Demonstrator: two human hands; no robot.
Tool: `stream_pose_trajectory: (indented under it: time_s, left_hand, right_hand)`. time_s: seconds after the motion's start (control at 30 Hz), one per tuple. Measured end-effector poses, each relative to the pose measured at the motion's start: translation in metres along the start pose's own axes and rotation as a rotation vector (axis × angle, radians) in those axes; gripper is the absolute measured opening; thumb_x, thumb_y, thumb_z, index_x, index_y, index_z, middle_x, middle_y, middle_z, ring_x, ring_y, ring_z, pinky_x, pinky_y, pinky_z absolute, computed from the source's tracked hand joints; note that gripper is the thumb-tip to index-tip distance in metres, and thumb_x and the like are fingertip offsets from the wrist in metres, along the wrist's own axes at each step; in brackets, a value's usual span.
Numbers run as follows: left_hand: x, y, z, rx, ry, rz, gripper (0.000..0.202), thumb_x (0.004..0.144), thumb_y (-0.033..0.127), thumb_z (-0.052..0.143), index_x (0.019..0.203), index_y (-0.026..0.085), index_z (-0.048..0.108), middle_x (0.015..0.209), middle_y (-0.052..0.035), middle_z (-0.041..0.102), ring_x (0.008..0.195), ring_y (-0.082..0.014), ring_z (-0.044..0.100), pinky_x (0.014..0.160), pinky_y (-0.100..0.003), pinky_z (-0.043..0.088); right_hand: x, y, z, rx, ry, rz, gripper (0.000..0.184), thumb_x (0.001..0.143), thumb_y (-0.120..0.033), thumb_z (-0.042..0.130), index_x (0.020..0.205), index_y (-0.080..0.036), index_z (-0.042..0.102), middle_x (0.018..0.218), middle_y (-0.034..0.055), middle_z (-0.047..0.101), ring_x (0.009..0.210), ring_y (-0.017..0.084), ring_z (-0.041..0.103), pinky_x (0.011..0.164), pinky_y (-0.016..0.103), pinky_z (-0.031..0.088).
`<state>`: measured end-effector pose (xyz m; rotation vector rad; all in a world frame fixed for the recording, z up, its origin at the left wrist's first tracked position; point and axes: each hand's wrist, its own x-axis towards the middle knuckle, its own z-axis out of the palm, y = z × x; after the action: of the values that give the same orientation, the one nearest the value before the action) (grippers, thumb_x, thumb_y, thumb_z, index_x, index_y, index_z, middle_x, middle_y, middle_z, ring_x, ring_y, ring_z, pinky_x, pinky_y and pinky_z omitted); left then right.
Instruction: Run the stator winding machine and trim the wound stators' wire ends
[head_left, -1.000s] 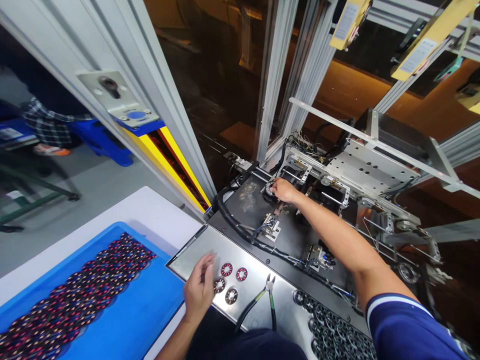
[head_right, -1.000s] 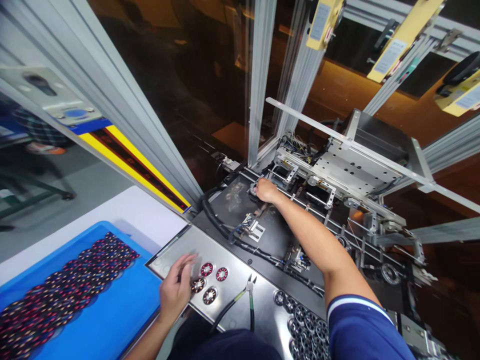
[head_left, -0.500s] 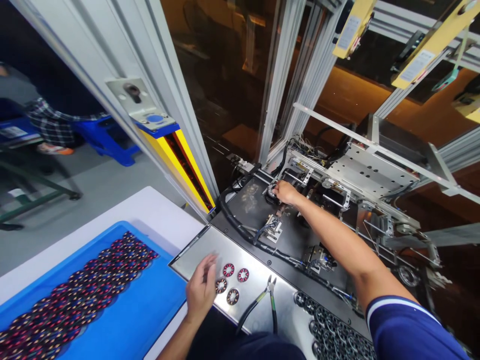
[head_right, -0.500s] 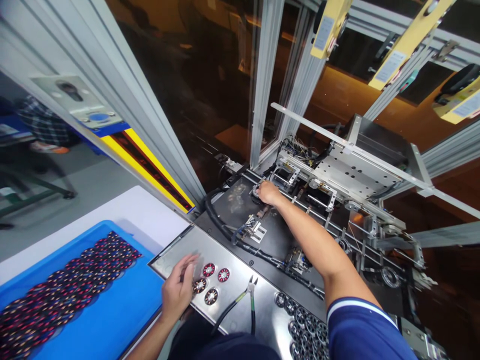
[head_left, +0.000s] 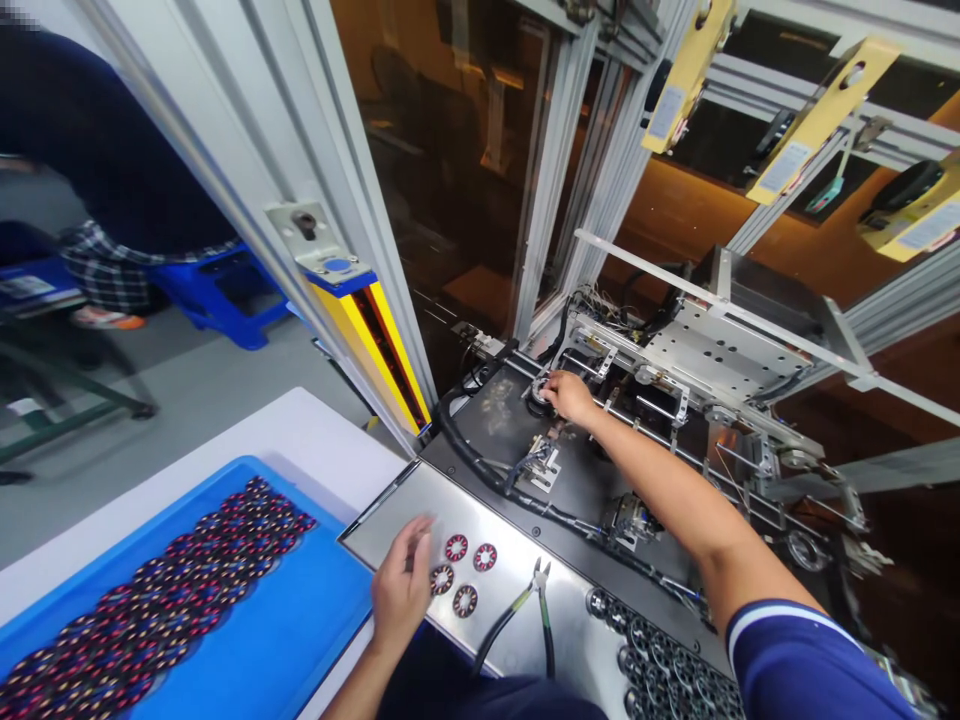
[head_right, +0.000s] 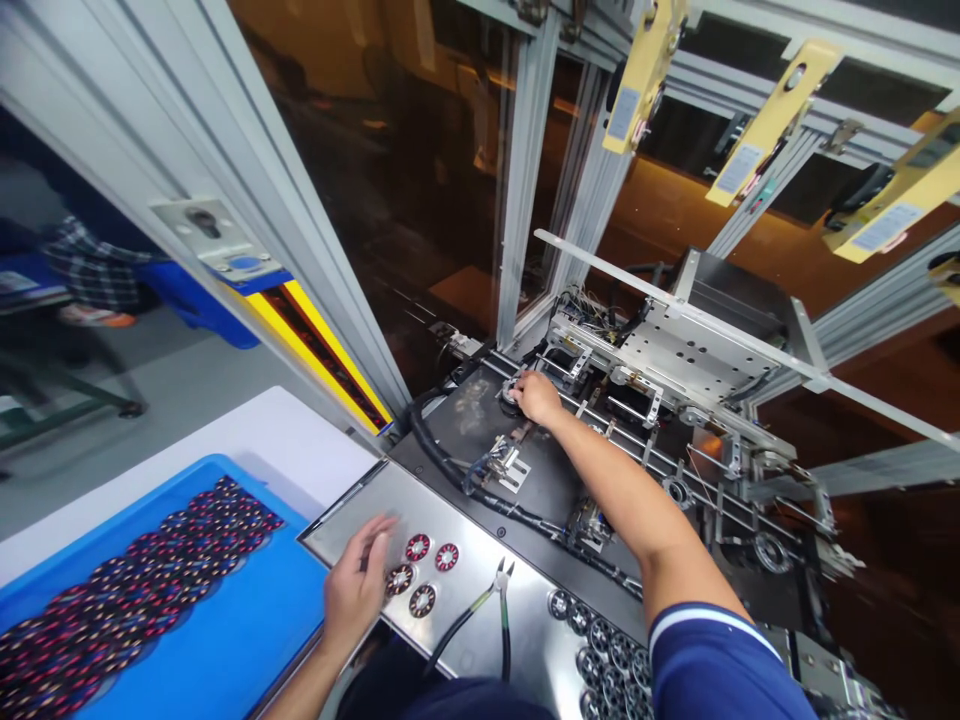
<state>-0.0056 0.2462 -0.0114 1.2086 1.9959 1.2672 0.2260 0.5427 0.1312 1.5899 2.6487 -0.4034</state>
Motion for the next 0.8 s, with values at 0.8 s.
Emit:
stream_pose_trajectory:
  time_s: [0.8]
  left_hand:
    - [-0.088, 0.085, -0.027, 0.105, -0.676, 0.492, 0.028, 0.095, 0.033, 0.053, 0.117, 0.022, 0.066, 0.109, -0.0117, 0.074, 0.096, -0.0257, 0.072, 0.085, -0.039, 0.06]
  right_hand:
    - [-0.05, -0.028, -0.028, -0.098, 0.12, -0.15, 0.036, 0.09, -0.008, 0.057, 0.125, -0.005, 0.054, 0.146, 0.0192, 0.045, 0.142, 0.035, 0.034, 0.11, 0.058, 0.035]
